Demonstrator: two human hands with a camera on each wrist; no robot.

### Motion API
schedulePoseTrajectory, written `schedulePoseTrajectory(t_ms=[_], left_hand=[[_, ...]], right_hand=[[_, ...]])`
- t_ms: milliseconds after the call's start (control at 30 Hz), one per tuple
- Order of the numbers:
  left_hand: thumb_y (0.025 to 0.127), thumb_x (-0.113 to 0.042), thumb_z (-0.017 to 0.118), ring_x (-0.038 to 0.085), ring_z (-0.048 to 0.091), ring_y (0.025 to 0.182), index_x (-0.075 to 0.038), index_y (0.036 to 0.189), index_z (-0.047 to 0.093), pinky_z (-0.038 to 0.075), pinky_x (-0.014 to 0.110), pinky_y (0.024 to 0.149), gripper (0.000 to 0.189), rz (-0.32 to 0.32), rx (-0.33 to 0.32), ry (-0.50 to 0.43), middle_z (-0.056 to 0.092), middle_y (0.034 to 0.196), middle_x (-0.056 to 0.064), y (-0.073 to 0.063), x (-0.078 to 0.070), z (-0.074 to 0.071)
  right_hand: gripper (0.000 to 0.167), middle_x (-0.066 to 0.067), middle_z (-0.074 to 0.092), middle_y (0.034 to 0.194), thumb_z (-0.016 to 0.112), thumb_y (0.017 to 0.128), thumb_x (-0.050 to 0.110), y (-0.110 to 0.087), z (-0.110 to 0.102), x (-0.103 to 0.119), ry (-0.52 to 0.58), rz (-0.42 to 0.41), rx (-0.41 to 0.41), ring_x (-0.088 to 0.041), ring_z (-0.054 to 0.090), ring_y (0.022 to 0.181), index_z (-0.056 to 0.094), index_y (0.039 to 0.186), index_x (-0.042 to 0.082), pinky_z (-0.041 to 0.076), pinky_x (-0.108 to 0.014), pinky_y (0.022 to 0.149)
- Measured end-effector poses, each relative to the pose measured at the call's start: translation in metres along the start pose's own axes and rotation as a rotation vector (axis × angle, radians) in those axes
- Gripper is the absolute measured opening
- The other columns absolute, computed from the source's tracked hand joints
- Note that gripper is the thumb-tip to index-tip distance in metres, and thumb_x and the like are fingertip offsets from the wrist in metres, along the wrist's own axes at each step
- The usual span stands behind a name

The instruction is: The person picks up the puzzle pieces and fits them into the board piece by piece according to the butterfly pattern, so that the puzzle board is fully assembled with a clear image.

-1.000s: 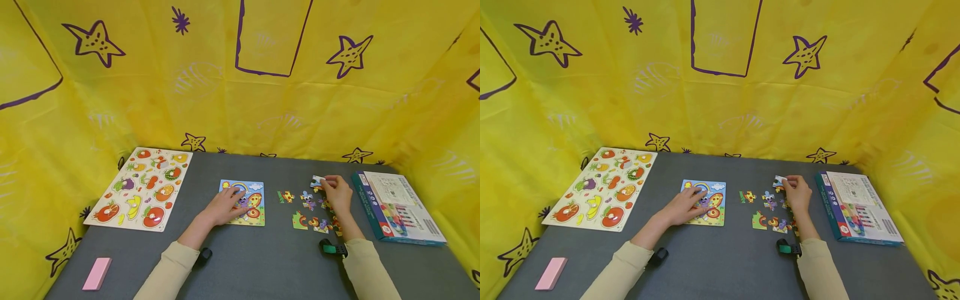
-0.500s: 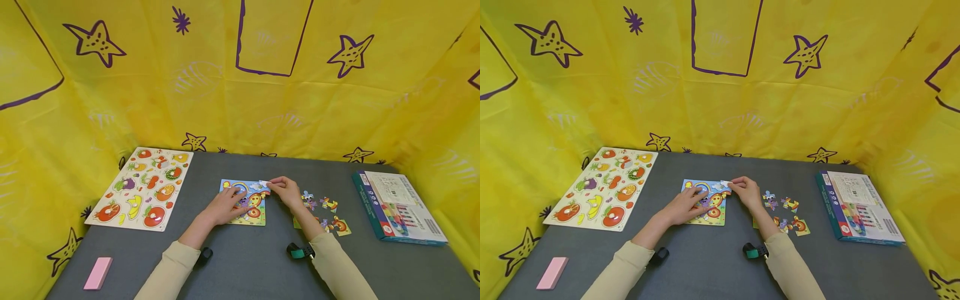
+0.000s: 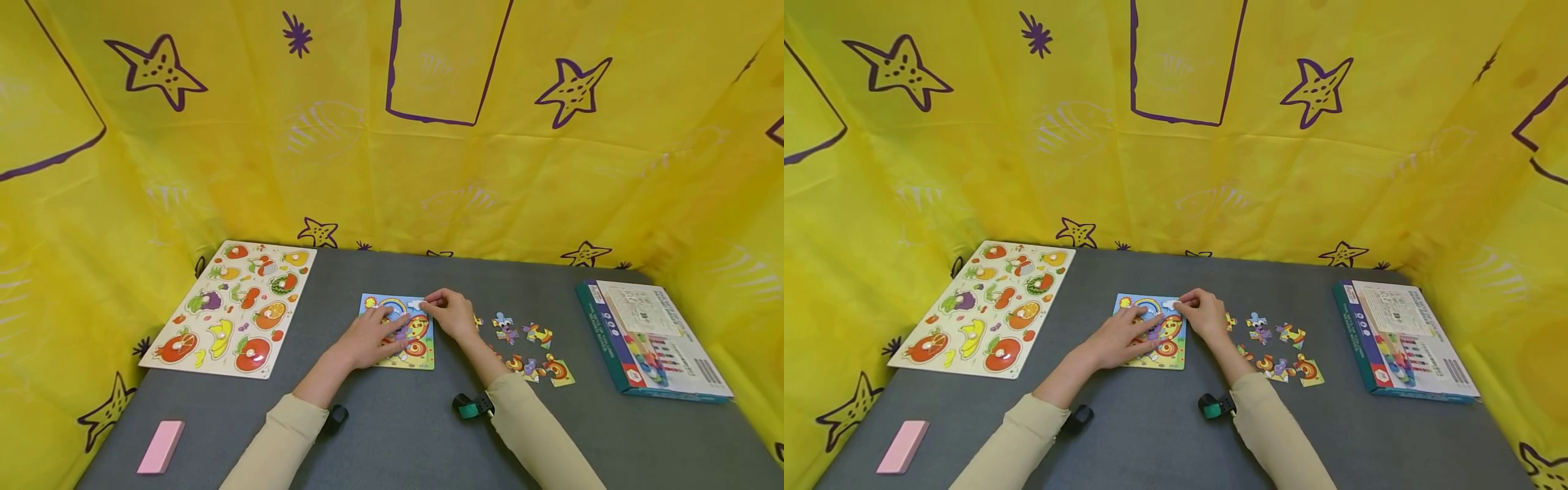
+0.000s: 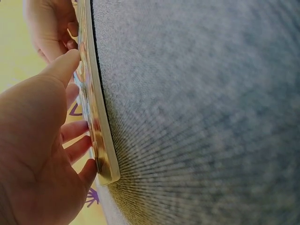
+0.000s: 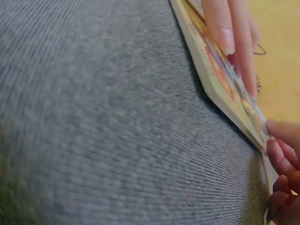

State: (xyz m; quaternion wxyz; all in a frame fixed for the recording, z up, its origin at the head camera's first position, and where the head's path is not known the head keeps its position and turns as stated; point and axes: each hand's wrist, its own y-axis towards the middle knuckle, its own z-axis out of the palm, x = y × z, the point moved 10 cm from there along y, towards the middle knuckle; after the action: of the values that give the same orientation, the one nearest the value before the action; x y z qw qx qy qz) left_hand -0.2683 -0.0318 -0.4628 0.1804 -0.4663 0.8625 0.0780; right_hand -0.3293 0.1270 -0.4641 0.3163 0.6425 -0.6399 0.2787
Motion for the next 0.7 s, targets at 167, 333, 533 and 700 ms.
schedulePoseTrajectory(t_ms=[167,333,533,700], left_hand=[[0.098,-0.049,0.052,0.035,0.035,0.133,-0.024,0.148,0.044,0.032,0.056,0.106,0.057,0.004,0.010,0.029,0.038,0.147,0.016,0.0005,0.0005,0.0020],[0.098,-0.049,0.052,0.035,0.035,0.133,-0.025,0.148,0.045,0.032,0.056,0.105,0.056,0.003,0.011,0.036,0.038,0.147,0.016,0.0007,0.0008,0.0022],[0.098,-0.050,0.052,0.035,0.035,0.133,-0.025,0.148,0.045,0.033,0.056,0.105,0.057,-0.001,0.008,0.049,0.038,0.146,0.016,0.0009,0.0009,0.0019],[0.098,-0.051,0.050,0.035,0.036,0.132,-0.025,0.149,0.044,0.033,0.056,0.105,0.057,-0.007,0.008,0.058,0.038,0.146,0.016,0.0016,0.0011,0.0026]], right_hand=[[0.019,0.002,0.065,0.074,0.078,0.085,0.029,0.0016,0.0031,0.0000,-0.040,-0.017,-0.006,-0.016,0.057,0.070,0.073,0.089,0.012,0.042,-0.029,0.065],[0.020,0.002,0.064,0.074,0.077,0.085,0.030,0.0023,0.0043,-0.0008,-0.060,-0.019,-0.003,-0.016,0.056,0.069,0.073,0.090,0.011,0.041,-0.029,0.063],[0.021,0.002,0.063,0.074,0.077,0.085,0.031,0.0014,0.0043,0.0001,-0.077,-0.021,-0.016,-0.016,0.055,0.069,0.072,0.090,0.011,0.041,-0.029,0.063],[0.022,0.001,0.062,0.074,0.077,0.085,0.032,0.0005,0.0049,0.0001,-0.096,-0.036,-0.040,-0.016,0.055,0.068,0.071,0.090,0.012,0.041,-0.030,0.061]])
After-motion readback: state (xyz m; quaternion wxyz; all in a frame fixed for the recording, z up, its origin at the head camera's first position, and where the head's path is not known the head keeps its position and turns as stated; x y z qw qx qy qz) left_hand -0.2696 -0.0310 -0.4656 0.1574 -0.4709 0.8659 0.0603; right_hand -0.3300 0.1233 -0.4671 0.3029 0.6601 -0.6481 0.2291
